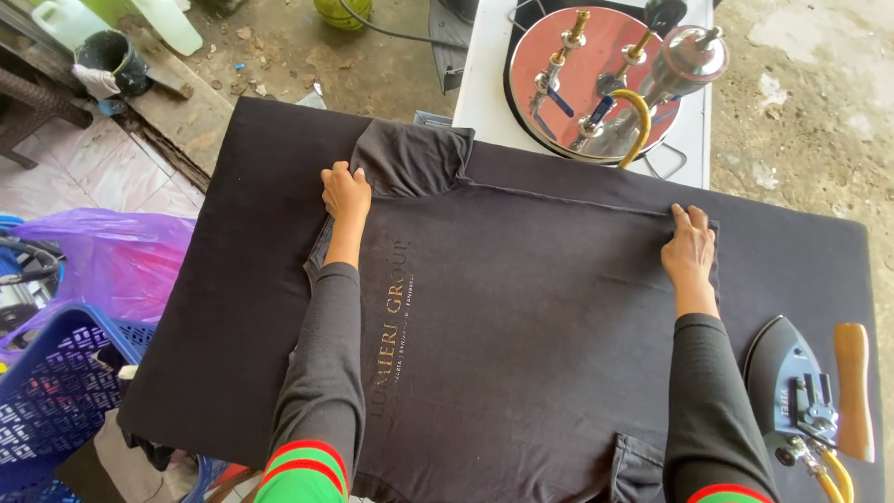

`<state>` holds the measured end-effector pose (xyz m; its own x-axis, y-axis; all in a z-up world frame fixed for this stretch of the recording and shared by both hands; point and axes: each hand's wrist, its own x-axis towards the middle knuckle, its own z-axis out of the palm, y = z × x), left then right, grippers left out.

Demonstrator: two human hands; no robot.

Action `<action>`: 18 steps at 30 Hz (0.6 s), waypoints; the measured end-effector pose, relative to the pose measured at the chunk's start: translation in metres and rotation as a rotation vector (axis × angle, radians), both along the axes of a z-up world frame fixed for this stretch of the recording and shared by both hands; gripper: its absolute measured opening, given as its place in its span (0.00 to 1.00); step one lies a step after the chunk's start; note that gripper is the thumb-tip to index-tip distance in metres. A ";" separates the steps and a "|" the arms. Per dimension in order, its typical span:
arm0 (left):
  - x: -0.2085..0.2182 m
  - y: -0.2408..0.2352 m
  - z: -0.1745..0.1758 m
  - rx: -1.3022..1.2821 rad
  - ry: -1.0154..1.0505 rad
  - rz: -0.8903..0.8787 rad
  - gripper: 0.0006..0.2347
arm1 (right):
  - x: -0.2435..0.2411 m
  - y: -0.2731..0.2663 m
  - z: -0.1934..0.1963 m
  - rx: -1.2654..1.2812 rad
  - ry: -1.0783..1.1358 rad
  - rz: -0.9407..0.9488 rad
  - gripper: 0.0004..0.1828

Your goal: The person irons a dark gray t-shirt on a black ironing board using a steam iron. They smooth the fabric, iron the front and back, and then fold the shirt neatly on the board.

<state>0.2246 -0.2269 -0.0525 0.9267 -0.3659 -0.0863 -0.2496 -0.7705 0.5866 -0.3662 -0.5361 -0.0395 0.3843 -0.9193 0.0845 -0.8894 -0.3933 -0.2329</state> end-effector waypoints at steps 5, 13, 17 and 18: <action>0.020 0.001 -0.016 -0.016 0.030 0.124 0.08 | -0.022 -0.024 -0.032 -0.096 -0.004 -0.010 0.16; 0.001 0.069 0.106 -0.477 0.415 0.062 0.05 | -0.072 0.028 0.003 -0.382 -0.462 0.074 0.19; -0.038 0.148 0.132 -0.533 0.319 -0.061 0.06 | -0.114 0.105 0.021 -0.446 -0.447 0.131 0.16; -0.047 0.167 0.131 -0.487 0.270 -0.085 0.06 | -0.126 0.124 0.020 -0.466 -0.402 0.124 0.16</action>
